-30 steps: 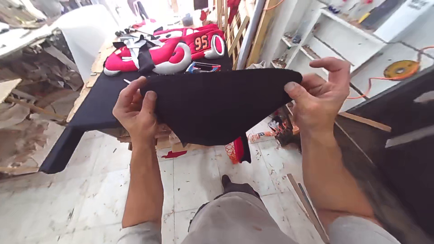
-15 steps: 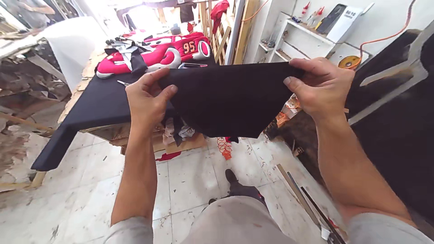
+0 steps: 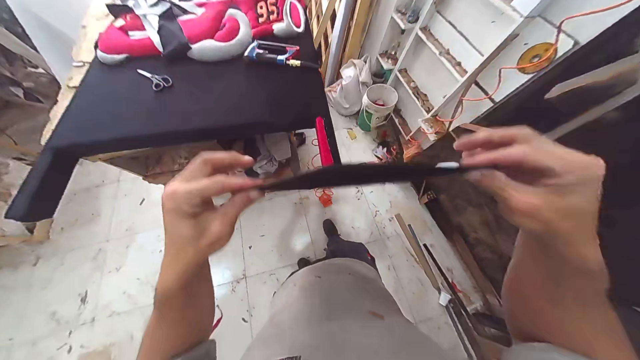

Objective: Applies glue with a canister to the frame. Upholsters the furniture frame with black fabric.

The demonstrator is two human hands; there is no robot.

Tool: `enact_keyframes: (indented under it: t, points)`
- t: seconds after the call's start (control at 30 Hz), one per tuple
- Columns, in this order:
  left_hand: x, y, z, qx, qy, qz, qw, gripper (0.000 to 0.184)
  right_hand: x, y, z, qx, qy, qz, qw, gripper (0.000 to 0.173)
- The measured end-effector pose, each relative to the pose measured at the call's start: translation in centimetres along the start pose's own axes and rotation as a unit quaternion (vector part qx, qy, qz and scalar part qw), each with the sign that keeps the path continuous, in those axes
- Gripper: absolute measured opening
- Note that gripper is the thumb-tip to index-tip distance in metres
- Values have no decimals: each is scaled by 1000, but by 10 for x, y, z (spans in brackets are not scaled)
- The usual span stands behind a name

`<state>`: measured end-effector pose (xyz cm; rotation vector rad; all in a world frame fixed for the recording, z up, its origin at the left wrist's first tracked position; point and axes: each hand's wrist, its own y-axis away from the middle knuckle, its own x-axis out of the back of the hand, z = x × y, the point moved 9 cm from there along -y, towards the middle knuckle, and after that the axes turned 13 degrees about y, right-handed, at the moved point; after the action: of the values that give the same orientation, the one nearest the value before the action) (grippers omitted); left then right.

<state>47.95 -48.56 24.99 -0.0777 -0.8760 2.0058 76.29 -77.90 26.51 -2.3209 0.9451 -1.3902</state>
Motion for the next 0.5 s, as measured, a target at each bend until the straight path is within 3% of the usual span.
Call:
enact_keyframes:
  t: [0.13,0.23,0.33,0.43,0.5]
  points:
    - [-25,61,-7,44,167,52,984,11,-23,49,14,-63,-188,-6,980,15]
    - [-32,65,-33,82,166,104,977,15,-49,46,39,-131,-202,33,970,12]
    - [-32,49,-114,175,105,149,967,12,-111,21,96,-280,-187,45,941,15]
    - [-36,42,-217,351,114,208,906,11,-201,2,175,-401,-228,1,887,14]
    - [-35,38,-273,410,115,238,873,13,-259,-7,223,-447,-262,-26,855,17]
